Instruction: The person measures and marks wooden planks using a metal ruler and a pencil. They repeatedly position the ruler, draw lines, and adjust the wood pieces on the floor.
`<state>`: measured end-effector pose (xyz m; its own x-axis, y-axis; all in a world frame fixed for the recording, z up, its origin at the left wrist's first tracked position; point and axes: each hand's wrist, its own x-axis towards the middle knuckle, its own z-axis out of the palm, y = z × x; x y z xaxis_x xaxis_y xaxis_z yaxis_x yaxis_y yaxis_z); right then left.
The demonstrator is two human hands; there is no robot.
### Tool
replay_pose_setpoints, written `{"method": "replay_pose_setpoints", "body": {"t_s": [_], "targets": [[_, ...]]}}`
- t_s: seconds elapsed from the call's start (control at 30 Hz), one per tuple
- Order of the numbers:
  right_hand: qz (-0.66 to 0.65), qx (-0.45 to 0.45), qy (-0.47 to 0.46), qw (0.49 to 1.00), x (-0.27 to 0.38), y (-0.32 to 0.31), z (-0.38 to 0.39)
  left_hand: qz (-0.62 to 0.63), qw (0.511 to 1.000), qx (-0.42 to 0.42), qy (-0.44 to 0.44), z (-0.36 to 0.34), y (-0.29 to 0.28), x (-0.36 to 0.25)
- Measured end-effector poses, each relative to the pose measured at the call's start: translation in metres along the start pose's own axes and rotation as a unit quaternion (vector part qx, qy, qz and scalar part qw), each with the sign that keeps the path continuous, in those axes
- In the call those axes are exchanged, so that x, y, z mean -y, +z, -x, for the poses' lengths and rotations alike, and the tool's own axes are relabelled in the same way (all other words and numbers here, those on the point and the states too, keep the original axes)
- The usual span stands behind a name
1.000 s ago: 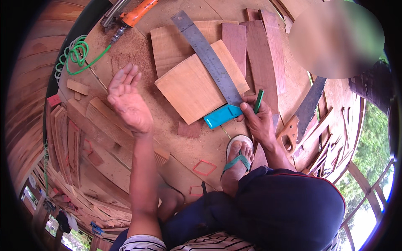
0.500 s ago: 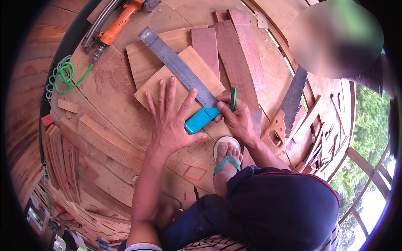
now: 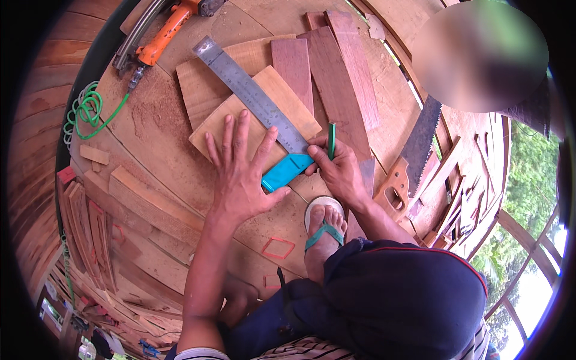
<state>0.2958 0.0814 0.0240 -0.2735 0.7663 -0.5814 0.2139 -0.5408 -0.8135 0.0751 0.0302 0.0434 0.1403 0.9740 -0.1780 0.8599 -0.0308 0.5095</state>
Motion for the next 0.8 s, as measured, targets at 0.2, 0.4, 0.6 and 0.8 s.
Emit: {"method": "replay_pose_setpoints", "body": {"t_s": [0.2,0.4,0.6,0.8], "targets": [[0.055,-0.027,0.015,0.998,0.006,0.004,0.002,-0.002,1.0,0.007,0.003,-0.001,0.0,0.001],[0.103,-0.042,-0.032,0.993,0.015,0.0,0.011,-0.005,1.0,0.015,0.003,-0.003,0.0,0.001],[0.066,-0.013,0.0,0.998,0.007,-0.005,0.009,-0.012,1.0,0.01,0.014,-0.001,0.003,0.004],[0.07,0.001,-0.014,0.997,0.013,-0.003,0.009,0.018,0.998,-0.037,0.046,0.002,0.009,0.009]]}}
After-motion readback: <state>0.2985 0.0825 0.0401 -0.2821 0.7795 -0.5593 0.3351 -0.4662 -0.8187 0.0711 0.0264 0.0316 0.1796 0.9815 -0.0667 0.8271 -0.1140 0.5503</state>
